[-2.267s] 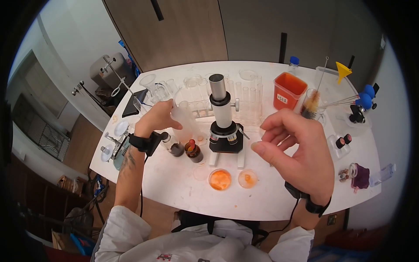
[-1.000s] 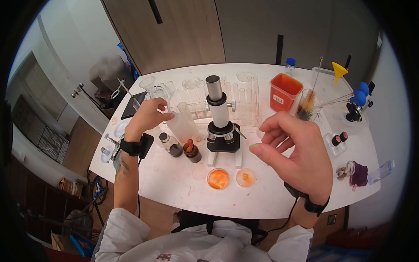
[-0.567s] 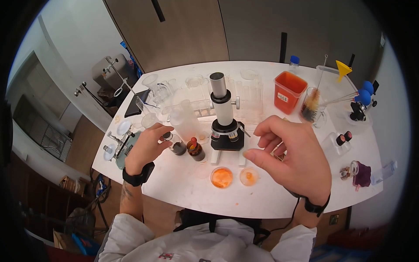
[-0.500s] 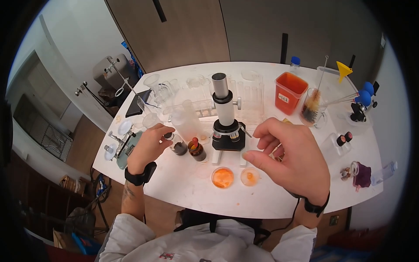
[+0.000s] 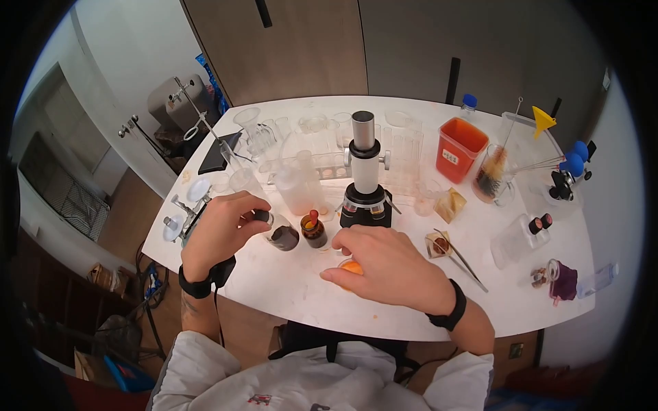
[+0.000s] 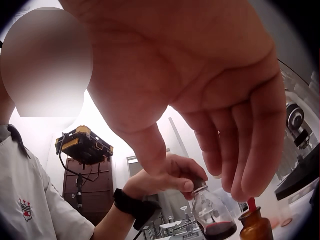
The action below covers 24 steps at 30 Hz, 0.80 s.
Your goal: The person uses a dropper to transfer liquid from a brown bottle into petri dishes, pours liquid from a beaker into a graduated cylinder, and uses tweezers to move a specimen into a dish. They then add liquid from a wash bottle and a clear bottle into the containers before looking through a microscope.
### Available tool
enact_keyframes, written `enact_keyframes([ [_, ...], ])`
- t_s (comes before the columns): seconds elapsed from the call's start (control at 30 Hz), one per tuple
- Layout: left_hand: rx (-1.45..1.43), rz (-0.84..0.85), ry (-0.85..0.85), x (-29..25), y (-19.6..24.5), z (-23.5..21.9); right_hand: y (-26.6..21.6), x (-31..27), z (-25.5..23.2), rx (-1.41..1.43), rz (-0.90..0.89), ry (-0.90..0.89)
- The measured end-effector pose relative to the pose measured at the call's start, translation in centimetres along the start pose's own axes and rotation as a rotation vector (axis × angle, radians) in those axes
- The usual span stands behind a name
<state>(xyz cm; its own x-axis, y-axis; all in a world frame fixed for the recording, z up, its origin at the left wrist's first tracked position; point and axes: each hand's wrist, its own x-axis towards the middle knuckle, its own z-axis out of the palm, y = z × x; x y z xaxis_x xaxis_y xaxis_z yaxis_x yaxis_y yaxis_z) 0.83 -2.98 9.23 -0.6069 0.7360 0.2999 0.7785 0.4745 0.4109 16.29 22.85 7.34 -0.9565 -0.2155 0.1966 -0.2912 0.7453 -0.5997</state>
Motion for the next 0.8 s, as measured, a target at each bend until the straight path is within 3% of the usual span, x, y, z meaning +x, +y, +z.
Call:
enact_keyframes([
  [0.03, -0.017, 0.016, -0.008, -0.2, 0.8, -0.4, -0.1, 0.2, 0.7, 0.001, 0.017, -0.055],
  [0.13, -0.08, 0.071, -0.028, -0.7, 2.7, -0.7, -0.3, 0.5, 4.0, -0.041, -0.082, 0.106],
  [0.37, -0.271, 0.171, -0.013, -0.6, 5.2, -0.1, -0.8, 1.2, 6.5, -0.103, -0.11, 0.306],
  [0.8, -0.264, 0.242, 0.155, -0.4, 5.3, 2.2, -0.6, 1.6, 6.0, -0.098, -0.128, 0.343],
])
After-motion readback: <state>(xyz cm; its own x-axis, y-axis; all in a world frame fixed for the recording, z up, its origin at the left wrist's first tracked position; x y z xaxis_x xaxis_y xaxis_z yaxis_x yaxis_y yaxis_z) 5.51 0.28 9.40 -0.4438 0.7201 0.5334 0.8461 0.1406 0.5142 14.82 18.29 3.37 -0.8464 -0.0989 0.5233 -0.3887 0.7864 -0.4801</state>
